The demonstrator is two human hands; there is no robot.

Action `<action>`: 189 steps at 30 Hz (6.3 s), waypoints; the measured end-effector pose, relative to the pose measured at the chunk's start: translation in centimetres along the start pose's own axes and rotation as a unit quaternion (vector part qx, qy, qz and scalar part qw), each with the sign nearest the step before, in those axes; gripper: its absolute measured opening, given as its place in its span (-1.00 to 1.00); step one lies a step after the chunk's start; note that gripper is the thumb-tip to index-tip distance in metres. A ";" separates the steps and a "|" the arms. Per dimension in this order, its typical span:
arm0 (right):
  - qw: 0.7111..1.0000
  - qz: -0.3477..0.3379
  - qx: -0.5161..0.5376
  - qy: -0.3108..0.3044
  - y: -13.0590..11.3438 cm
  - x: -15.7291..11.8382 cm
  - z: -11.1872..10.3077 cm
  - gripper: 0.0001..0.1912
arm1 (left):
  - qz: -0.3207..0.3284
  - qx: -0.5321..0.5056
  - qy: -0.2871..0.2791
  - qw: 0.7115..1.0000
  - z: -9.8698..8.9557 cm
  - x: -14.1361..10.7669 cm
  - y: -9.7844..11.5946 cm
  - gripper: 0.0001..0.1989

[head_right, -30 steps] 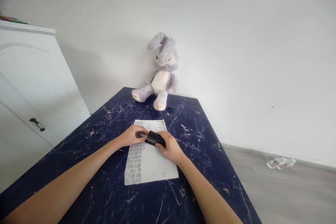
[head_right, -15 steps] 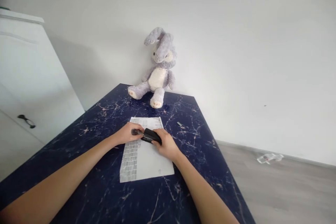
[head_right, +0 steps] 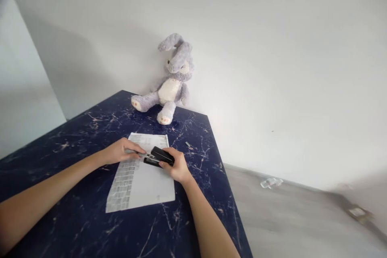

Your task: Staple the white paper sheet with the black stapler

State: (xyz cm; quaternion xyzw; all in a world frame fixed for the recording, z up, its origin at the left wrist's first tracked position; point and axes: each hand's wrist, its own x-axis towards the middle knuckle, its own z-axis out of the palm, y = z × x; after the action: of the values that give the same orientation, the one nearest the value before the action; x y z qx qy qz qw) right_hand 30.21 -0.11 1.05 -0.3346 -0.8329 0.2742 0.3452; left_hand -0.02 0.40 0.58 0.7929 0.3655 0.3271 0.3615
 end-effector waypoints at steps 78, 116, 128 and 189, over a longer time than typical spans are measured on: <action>0.994 0.020 -0.074 -0.077 -0.5 -0.3 -3.8 -0.75 | 0.117 0.236 -0.195 0.945 4.1 -0.5 4.1 -0.52; 0.892 0.161 -0.420 0.039 -2.4 1.4 1.8 -0.71 | 0.117 0.215 -0.195 0.950 4.4 0.0 3.2 -0.53; 0.877 0.130 -0.462 0.026 -3.2 1.5 3.6 -0.68 | 0.107 0.244 -0.219 0.938 4.2 -0.1 3.7 -0.55; 0.897 0.245 -0.359 -0.074 5.5 -0.3 -0.5 -0.16 | 0.047 -0.582 0.283 0.761 -7.7 -3.6 -2.5 -0.38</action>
State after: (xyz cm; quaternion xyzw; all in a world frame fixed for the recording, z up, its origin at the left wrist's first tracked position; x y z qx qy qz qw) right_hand 32.82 3.25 -2.54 -0.6083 -0.7894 0.0568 0.0607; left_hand -8.74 1.25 1.63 0.3180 0.1528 0.7030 0.6175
